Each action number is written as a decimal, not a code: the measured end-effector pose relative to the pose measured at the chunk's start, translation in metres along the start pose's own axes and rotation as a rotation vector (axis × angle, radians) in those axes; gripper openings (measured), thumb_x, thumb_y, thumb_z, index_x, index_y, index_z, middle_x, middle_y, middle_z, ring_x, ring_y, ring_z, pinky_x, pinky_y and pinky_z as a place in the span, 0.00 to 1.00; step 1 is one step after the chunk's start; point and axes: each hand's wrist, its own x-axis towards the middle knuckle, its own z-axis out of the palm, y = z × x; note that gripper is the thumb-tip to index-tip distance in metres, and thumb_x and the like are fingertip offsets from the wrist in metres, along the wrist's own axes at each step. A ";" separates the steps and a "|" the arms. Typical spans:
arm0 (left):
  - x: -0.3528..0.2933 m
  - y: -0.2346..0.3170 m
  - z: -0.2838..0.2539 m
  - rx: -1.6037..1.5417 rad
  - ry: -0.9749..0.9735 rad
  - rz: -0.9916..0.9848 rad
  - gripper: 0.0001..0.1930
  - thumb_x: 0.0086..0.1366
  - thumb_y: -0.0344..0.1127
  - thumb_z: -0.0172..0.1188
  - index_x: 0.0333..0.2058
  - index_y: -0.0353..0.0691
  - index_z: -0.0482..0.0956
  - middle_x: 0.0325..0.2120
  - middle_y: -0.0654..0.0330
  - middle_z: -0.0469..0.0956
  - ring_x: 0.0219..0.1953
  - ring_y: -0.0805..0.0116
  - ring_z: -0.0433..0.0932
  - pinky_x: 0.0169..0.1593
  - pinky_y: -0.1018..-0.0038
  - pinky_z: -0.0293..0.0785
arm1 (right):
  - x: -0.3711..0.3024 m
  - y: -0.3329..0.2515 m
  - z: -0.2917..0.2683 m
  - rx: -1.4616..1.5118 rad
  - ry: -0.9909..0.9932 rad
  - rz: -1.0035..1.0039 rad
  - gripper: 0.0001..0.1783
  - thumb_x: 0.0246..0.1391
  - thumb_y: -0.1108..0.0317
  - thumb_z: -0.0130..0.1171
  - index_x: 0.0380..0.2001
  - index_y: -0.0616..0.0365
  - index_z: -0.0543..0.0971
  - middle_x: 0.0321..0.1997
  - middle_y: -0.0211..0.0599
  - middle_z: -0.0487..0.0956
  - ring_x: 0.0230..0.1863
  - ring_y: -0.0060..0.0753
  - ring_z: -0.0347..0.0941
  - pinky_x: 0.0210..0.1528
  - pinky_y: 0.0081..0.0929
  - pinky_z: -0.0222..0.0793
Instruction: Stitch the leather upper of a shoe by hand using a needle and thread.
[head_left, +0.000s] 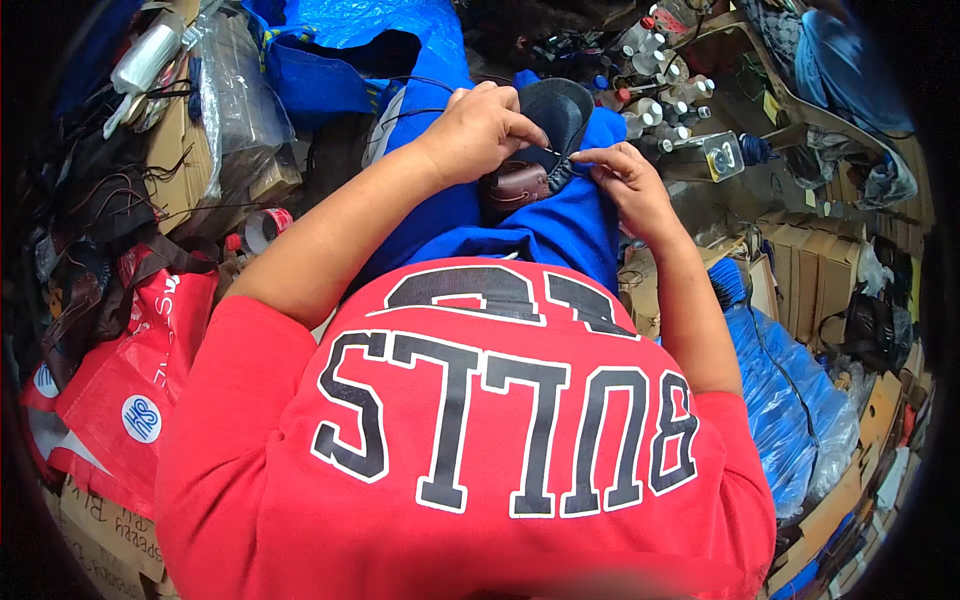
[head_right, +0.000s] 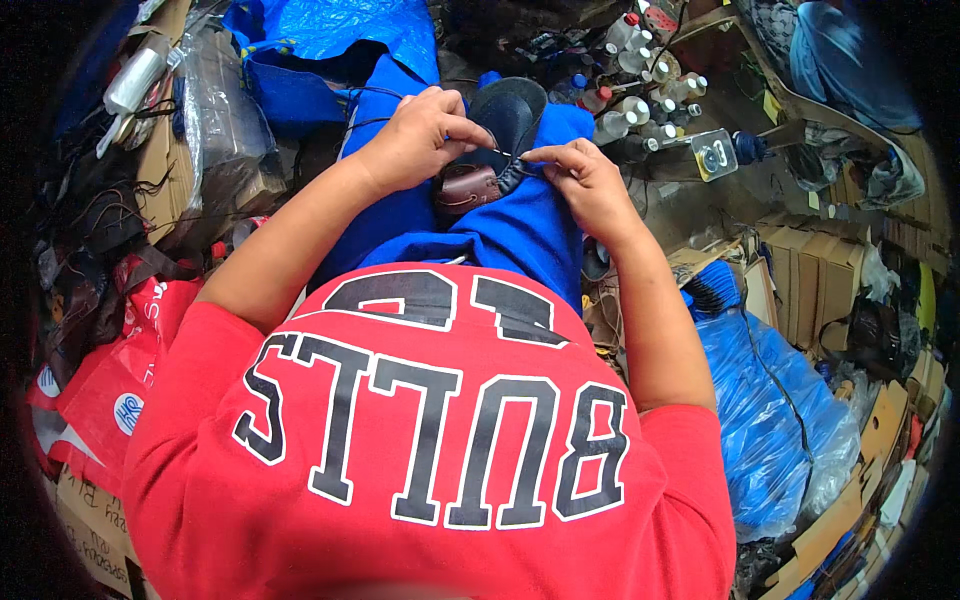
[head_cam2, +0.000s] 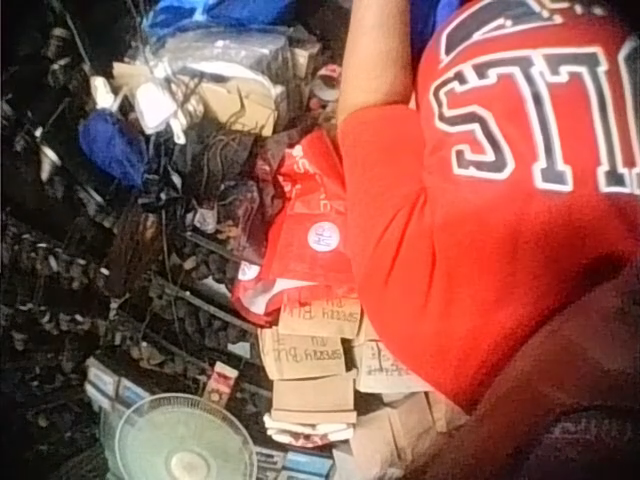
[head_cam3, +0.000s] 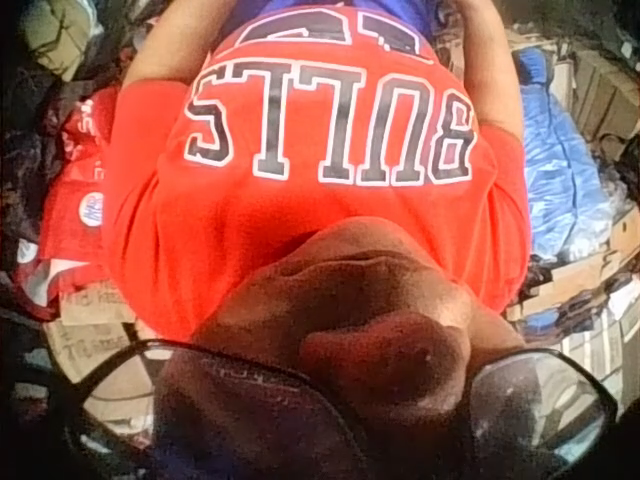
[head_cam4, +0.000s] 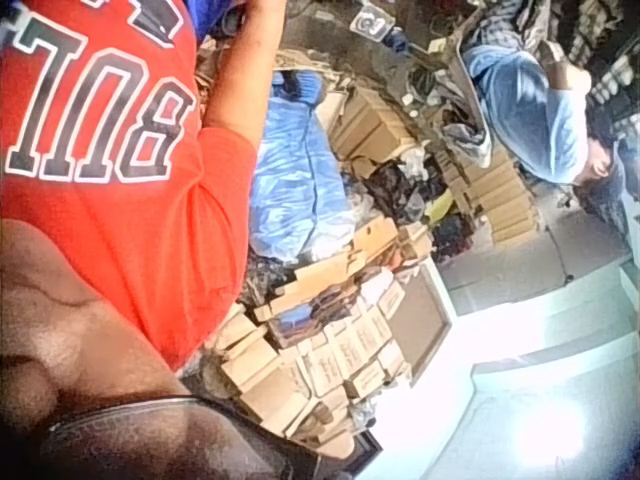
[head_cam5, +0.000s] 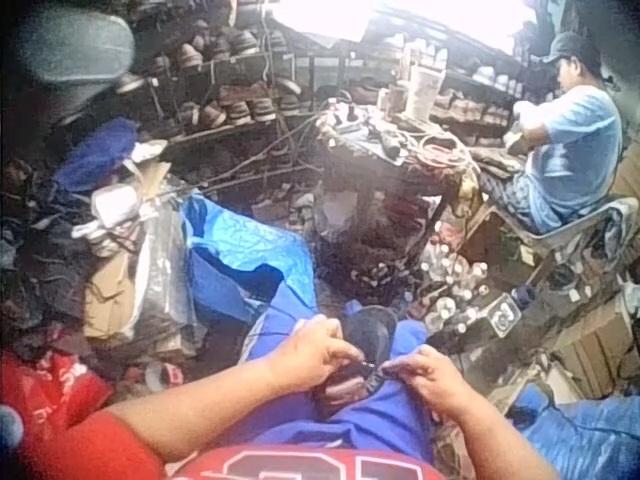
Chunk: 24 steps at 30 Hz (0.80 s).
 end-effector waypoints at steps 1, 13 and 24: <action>0.001 0.000 0.001 0.024 -0.016 -0.002 0.09 0.51 0.32 0.63 0.32 0.57 0.84 0.26 0.65 0.70 0.36 0.63 0.70 0.41 0.66 0.64 | 0.003 -0.001 -0.001 0.001 0.001 -0.002 0.13 0.52 0.74 0.56 0.40 0.47 0.82 0.29 0.33 0.71 0.33 0.28 0.68 0.39 0.23 0.65; 0.005 0.001 0.004 0.051 -0.049 -0.047 0.09 0.51 0.34 0.63 0.31 0.59 0.84 0.25 0.65 0.69 0.36 0.63 0.69 0.41 0.66 0.63 | 0.008 0.003 -0.004 0.039 -0.054 0.020 0.12 0.52 0.73 0.56 0.39 0.45 0.82 0.30 0.31 0.70 0.35 0.27 0.67 0.40 0.21 0.64; 0.029 -0.008 0.010 -0.098 -0.193 0.004 0.08 0.49 0.32 0.64 0.29 0.55 0.84 0.22 0.64 0.71 0.34 0.61 0.71 0.38 0.66 0.67 | 0.015 0.010 -0.006 0.178 -0.136 0.057 0.12 0.53 0.73 0.57 0.41 0.53 0.82 0.29 0.24 0.68 0.34 0.18 0.62 0.39 0.15 0.60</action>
